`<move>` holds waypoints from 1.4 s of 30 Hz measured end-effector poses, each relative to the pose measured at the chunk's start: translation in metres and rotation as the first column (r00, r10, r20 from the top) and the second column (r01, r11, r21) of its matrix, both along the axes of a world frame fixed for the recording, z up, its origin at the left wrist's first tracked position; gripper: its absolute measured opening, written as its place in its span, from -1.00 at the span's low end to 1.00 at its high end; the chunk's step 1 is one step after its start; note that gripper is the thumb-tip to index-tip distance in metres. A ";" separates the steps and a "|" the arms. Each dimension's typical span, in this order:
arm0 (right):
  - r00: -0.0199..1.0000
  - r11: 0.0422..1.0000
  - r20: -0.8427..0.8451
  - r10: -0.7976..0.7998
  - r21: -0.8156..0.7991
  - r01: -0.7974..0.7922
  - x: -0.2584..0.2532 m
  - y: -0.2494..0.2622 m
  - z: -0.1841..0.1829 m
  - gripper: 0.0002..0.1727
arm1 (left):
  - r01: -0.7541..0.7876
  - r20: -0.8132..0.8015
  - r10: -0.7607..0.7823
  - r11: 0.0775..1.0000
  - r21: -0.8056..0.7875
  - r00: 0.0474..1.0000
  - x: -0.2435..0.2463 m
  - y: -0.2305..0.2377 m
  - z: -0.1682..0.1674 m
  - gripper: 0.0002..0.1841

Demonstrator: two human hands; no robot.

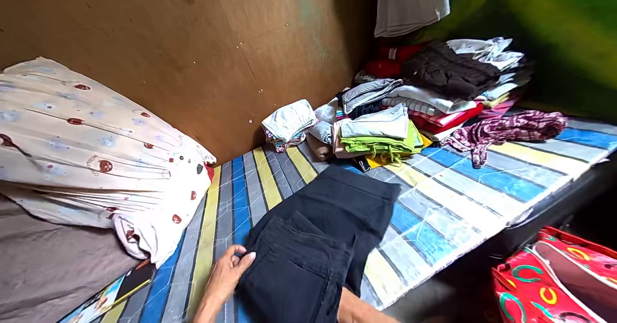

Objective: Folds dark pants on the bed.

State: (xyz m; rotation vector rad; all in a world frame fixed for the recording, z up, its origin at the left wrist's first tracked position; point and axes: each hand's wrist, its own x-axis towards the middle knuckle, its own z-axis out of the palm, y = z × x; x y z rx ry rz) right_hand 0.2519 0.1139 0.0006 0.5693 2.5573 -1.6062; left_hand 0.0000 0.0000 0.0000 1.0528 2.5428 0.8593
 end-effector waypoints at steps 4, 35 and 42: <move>0.992 0.968 -0.040 -0.119 -0.229 0.107 0.002 0.008 -0.010 -0.60 | -0.136 -0.004 0.139 0.972 0.191 0.990 0.020 -0.033 -0.021 -0.59; 0.814 0.855 -0.577 0.066 0.453 0.252 0.023 0.035 -0.015 -0.51 | 0.383 0.067 -0.383 0.866 -0.322 0.921 0.025 0.081 0.036 0.16; 0.558 0.470 -0.570 0.603 0.819 0.329 -0.003 0.016 -0.011 -0.76 | 0.601 0.120 -0.600 0.799 0.031 0.791 -0.011 0.068 0.024 -0.58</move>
